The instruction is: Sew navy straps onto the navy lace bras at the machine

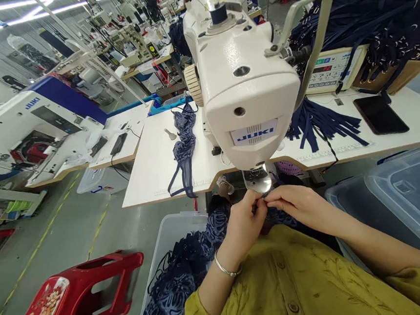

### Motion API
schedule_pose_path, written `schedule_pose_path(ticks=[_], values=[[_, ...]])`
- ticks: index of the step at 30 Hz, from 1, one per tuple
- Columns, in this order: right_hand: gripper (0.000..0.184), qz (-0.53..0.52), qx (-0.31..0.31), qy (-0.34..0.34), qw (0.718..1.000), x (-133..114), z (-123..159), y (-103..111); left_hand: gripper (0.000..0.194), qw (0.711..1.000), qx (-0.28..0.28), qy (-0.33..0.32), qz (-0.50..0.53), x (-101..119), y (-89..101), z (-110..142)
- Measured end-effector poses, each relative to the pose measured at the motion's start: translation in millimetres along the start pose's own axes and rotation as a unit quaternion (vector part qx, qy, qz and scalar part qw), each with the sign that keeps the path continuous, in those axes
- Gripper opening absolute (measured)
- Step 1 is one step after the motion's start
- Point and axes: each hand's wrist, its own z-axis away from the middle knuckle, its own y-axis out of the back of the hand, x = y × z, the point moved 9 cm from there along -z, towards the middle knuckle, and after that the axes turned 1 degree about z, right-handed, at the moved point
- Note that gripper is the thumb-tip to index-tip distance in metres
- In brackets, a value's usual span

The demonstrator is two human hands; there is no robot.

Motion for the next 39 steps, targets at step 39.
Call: schedule_pose_path(ticks=[39], values=[[0.015,0.123,0.205,0.115,0.964,-11,6,40,0.014,0.957,-0.001,0.037,0.289,-4,4.9,-1]])
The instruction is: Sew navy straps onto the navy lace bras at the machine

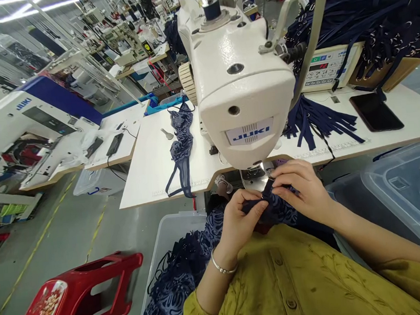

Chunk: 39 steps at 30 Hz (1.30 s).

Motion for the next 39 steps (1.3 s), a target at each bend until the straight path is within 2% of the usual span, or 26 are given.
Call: schedule_pose_path(ticks=[1,3,6,8,11,13,15,17,22,27,32,39], values=[[0.019,-0.016,-0.014,-0.015,1.0,2,4,-4,0.015,1.0,0.012,0.002,0.005,-1,1.3,-1],[0.033,-0.071,-0.092,-0.067,0.991,10,14,-23,0.015,1.0,0.022,-0.001,0.007,-1,1.0,-2],[0.052,-0.167,-0.177,-0.156,0.957,20,31,-48,0.014,1.0,0.02,-0.004,-0.007,0,-3.0,-2],[0.051,-0.235,-0.166,-0.207,0.935,25,38,-54,0.014,1.0,0.019,-0.004,-0.023,1,-5.8,-2],[0.031,-0.283,-0.076,-0.259,0.921,31,40,-45,0.012,0.998,0.022,-0.017,-0.059,3,-9.1,-1],[0.022,-0.271,-0.01,-0.246,0.93,28,36,-32,0.01,0.995,0.026,-0.041,-0.091,8,-11.1,-1],[0.019,-0.258,0.022,-0.214,0.942,22,32,-24,0.006,0.988,0.034,-0.078,-0.13,15,-12.3,1],[0.018,-0.265,0.029,-0.189,0.945,18,28,-24,0.006,0.98,0.045,-0.114,-0.158,22,-12.6,2],[0.01,-0.355,0.038,-0.148,0.922,18,27,-33,0.01,0.967,0.038,-0.178,-0.178,33,-15.1,6],[0.01,-0.302,0.083,-0.118,0.942,19,31,-26,0.011,0.939,0.032,-0.247,-0.236,39,-20.8,12],[0.018,-0.278,0.095,-0.062,0.954,11,32,-20,0.015,0.928,0.023,-0.274,-0.25,41,-25.6,15],[0.022,-0.261,0.079,-0.028,0.962,10,34,-20,0.012,0.942,0.027,-0.244,-0.228,36,-22.3,14]])
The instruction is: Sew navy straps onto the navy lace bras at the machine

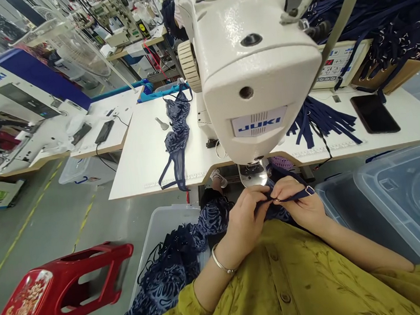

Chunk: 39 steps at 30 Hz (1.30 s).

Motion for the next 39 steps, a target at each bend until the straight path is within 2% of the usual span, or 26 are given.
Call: schedule_pose_path(ticks=[6,8,10,13,15,17,19,21,24,25,27,29,30,32,36,39], values=[[0.022,-0.02,-0.02,-0.011,1.0,1,-2,1,0.012,0.996,-0.005,0.068,0.061,-12,-2.1,1],[0.016,-0.026,-0.027,-0.052,0.998,5,-5,-1,0.009,0.992,0.0,0.105,0.074,-19,-2.0,2],[0.008,-0.013,-0.038,-0.124,0.991,14,-9,-3,0.008,0.984,0.005,0.158,0.076,-28,-2.8,5],[0.006,0.045,-0.071,-0.218,0.972,27,-11,-9,0.014,0.967,0.021,0.243,0.073,-46,-4.1,14],[0.009,0.097,-0.095,-0.234,0.963,31,-15,-12,0.017,0.958,0.034,0.277,0.06,-54,-3.5,18],[0.01,0.154,-0.105,-0.217,0.958,33,-21,-14,0.019,0.957,0.049,0.286,0.028,-58,-0.4,19],[0.01,0.209,-0.105,-0.187,0.954,33,-26,-14,0.019,0.96,0.059,0.271,-0.017,-59,4.4,18],[0.011,0.248,-0.102,-0.169,0.948,35,-31,-14,0.022,0.969,0.083,0.22,-0.078,-53,12.8,13],[0.012,0.269,-0.1,-0.167,0.943,40,-34,-14,0.038,0.96,0.16,0.071,-0.219,-27,29.7,10],[0.013,0.269,-0.1,-0.168,0.943,41,-34,-14,0.041,0.951,0.166,0.008,-0.26,-17,29.2,9],[0.013,0.265,-0.099,-0.173,0.943,42,-35,-13,0.043,0.942,0.102,-0.098,-0.305,-3,14.5,8],[0.01,0.249,-0.096,-0.18,0.947,45,-35,-12,0.041,0.939,-0.008,-0.155,-0.306,-2,-6.1,9],[0.009,0.237,-0.092,-0.183,0.95,46,-36,-11,0.04,0.938,-0.05,-0.16,-0.302,-5,-13.1,9],[0.01,0.201,-0.08,-0.195,0.957,52,-39,-8,0.041,0.937,-0.08,-0.15,-0.304,-11,-17.4,9],[0.019,0.086,-0.074,-0.262,0.958,73,-41,-5,0.037,0.938,-0.079,-0.129,-0.312,-18,-16.4,8],[0.022,0.067,-0.069,-0.282,0.954,81,-45,-1,0.033,0.937,-0.069,-0.126,-0.317,-17,-14.7,5]])
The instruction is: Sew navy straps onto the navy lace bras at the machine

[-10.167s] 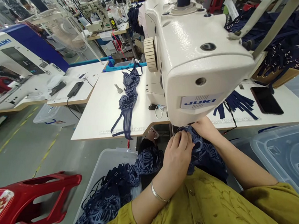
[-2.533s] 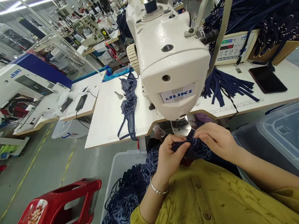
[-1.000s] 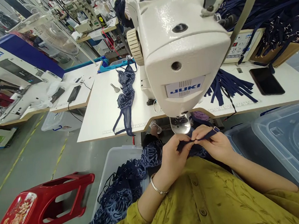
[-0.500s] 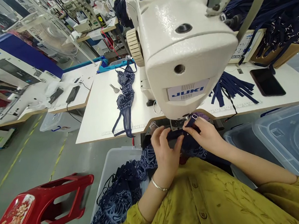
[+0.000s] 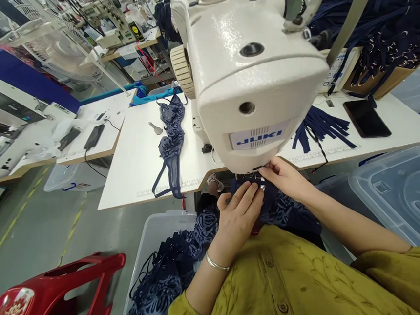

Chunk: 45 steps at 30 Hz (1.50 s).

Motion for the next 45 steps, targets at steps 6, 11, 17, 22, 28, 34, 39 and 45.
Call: schedule_pose_path(ticks=[6,11,17,22,28,34,39,45], values=[[0.018,0.027,0.004,0.014,1.0,-4,-9,1,0.034,1.0,-0.005,-0.007,-0.022,2,-2.0,-2],[0.019,0.035,0.018,0.02,0.999,-8,-9,3,0.036,1.0,-0.006,0.002,-0.022,1,-2.7,-3],[0.025,0.129,-0.053,0.07,0.988,-23,9,3,0.026,0.999,0.003,0.006,0.054,3,7.5,-12],[0.015,0.125,-0.039,0.107,0.986,-36,25,4,0.014,0.985,0.038,0.1,0.138,-12,10.1,-16],[0.009,0.098,-0.043,0.147,0.983,-48,39,4,0.018,0.963,0.051,0.173,0.2,-24,9.5,-15],[0.01,0.113,-0.016,0.19,0.975,-51,46,4,0.018,0.98,0.062,0.126,0.142,-13,19.5,-16],[0.007,0.126,0.015,0.248,0.96,-60,56,5,0.015,0.983,0.087,0.09,0.133,-7,23.9,-11],[0.018,0.089,0.062,0.291,0.95,-55,71,10,0.018,0.985,0.094,0.075,0.126,0,27.2,-8]])
